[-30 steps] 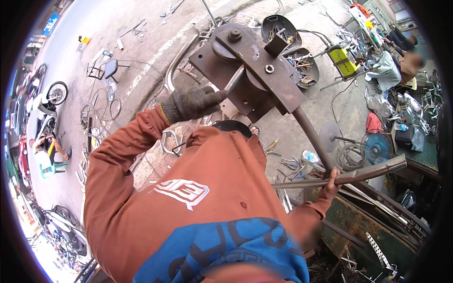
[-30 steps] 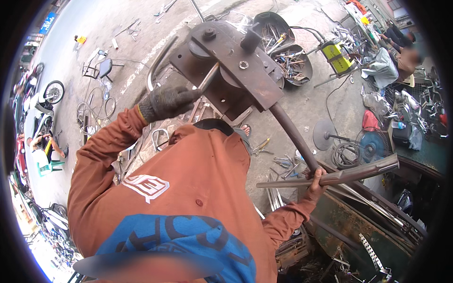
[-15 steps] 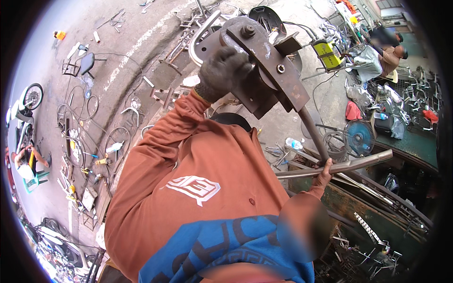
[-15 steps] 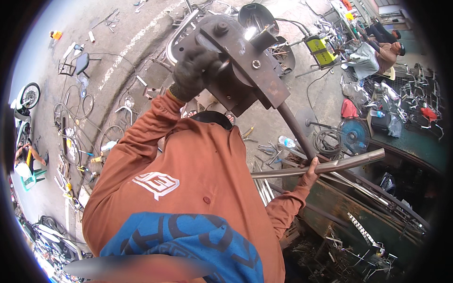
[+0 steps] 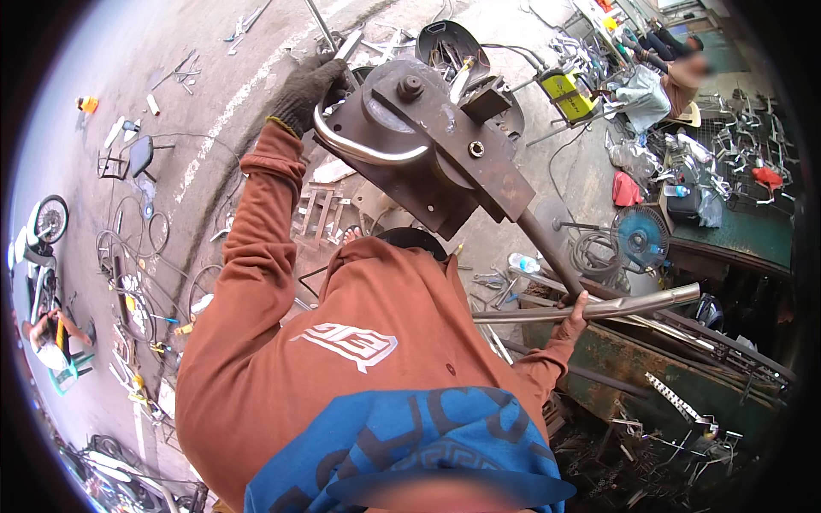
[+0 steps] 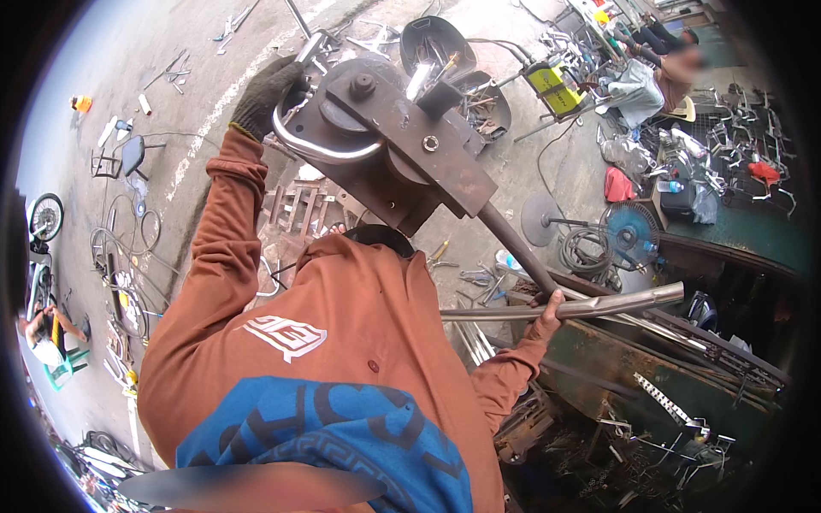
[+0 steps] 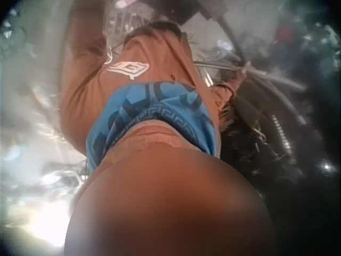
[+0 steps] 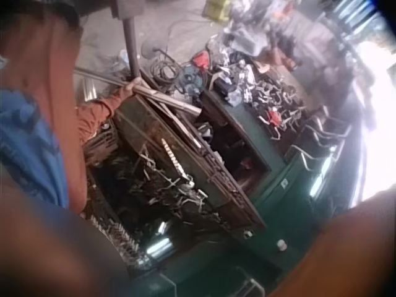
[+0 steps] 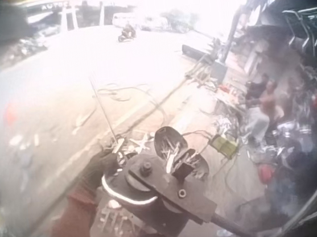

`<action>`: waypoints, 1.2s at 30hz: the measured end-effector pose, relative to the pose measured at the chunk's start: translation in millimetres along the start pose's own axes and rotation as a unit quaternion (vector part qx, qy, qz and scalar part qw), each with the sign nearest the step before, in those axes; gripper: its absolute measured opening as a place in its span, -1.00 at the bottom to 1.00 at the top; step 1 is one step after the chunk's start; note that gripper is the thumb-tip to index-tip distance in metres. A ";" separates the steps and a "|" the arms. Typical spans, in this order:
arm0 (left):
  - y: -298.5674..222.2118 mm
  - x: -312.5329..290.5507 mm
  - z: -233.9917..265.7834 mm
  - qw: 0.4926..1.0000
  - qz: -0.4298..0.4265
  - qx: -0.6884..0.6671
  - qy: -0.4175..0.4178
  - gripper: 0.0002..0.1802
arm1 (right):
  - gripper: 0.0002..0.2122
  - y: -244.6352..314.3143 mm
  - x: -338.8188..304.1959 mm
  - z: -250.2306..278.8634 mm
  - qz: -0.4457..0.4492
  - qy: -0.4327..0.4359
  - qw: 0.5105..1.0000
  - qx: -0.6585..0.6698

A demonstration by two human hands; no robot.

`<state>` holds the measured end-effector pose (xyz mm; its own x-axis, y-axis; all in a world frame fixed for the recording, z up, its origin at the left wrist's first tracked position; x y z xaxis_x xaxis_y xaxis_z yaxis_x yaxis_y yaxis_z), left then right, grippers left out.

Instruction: The person uses a manual pipe bender to bend metal rods into U-shaped pieces. They repeatedly insert rods, apply force to the lever, and remove the bent pieces, stacking them on the floor.

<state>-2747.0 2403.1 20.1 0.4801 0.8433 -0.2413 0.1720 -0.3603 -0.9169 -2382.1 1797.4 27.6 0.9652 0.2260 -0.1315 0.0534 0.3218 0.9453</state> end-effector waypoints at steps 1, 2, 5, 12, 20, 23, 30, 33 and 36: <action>-1.1 -0.2 -4.7 1.000 0.020 -0.001 0.017 -0.73 | -0.67 -0.4 0.9 -1.5 0.002 0.013 1.000 0.002; 0.8 0.2 -10.5 0.998 0.049 0.002 0.039 -0.74 | -0.67 1.4 0.8 1.9 0.012 0.007 1.000 -0.006; -14.6 17.6 -10.8 0.996 -0.002 0.091 0.004 -0.59 | -0.68 -0.5 3.9 3.6 0.008 0.025 1.000 -0.009; -19.2 32.1 -13.4 0.979 -0.027 0.194 -0.046 -0.53 | -0.66 0.6 2.3 1.7 0.006 0.017 1.000 -0.005; -1.7 -20.0 7.1 0.974 0.024 0.071 -0.215 -0.74 | -0.68 6.4 -51.2 9.0 -0.005 0.006 0.999 0.034; -24.0 -7.9 -19.0 0.983 -0.048 0.130 -0.117 -0.75 | -0.65 1.1 -71.5 10.0 -0.038 0.032 0.998 0.040; 21.8 -63.7 13.2 0.951 -0.063 0.032 -0.302 -0.70 | -0.65 -12.4 -109.8 9.5 -0.091 0.117 0.984 0.094; 47.5 -80.7 8.5 0.930 -0.082 -0.021 -0.359 -0.64 | -0.67 -17.2 -102.8 10.9 -0.113 0.113 0.982 0.101; 61.8 -98.5 -3.8 0.898 -0.135 -0.083 -0.411 -0.65 | -0.68 -10.1 -67.1 11.6 -0.093 0.091 0.986 0.102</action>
<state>-2780.4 2296.3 -11.5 -0.3830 0.8939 -0.2330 0.3456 -0.0953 -0.9335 -2444.5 1768.4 30.3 0.8724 0.3483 -0.3429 0.2945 0.1854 0.9375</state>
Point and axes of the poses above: each hand's wrist, its own x-axis towards the middle knuckle, its own z-axis out of the back of the hand, y = z × x, the point moved 10 cm from there along x, towards the middle knuckle, and after that the axes turned 5 degrees about -x, right-handed, at the moved point
